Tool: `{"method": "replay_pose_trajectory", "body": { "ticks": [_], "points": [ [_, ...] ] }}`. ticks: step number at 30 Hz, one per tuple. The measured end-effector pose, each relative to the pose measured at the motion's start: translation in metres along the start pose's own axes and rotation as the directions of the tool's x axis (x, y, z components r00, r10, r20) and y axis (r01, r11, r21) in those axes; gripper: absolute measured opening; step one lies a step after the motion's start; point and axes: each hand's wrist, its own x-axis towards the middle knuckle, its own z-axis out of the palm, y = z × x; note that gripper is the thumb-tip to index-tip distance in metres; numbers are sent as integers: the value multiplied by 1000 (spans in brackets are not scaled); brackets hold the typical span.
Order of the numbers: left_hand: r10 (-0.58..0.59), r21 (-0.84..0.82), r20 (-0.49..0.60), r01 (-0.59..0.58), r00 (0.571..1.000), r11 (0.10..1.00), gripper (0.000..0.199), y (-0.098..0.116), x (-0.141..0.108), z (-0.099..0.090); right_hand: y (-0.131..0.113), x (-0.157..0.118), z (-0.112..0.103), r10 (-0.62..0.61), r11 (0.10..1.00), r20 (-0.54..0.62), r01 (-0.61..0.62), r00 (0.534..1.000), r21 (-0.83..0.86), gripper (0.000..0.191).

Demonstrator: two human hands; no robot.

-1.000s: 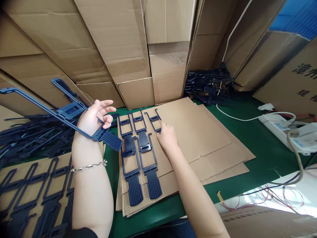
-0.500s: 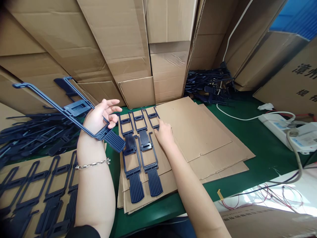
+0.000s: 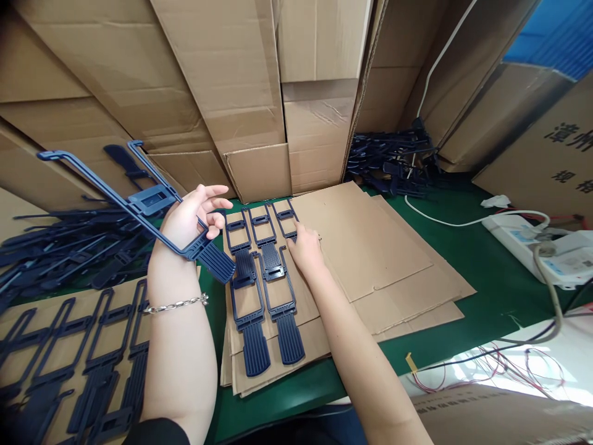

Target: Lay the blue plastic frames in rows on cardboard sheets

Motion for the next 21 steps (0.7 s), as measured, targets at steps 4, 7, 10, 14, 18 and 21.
{"method": "replay_pose_trajectory", "body": {
  "ticks": [4,7,10,14,18,21],
  "points": [
    [-57,61,-10,58,998,996,39,0,0,7,-7,-5,-8,-37,999,-64,38,997,18,46],
    [-142,119,-51,147,989,982,42,-2,2,15,-21,-16,-21,-180,971,-156,201,971,132,38],
    [-177,108,-24,179,984,978,51,-5,1,24,-38,-32,-31,-327,872,-180,370,928,321,34],
    [-183,157,92,167,979,973,59,-10,-3,33,-57,-50,-33,-428,700,-250,494,868,516,56],
    [-144,235,183,99,972,967,59,-16,-7,40,-69,-59,-34,-463,628,-238,505,854,592,76],
    [-175,281,165,124,970,952,62,-18,-10,49,-76,-63,-40,-387,672,-213,433,897,600,77]
  ]
}}
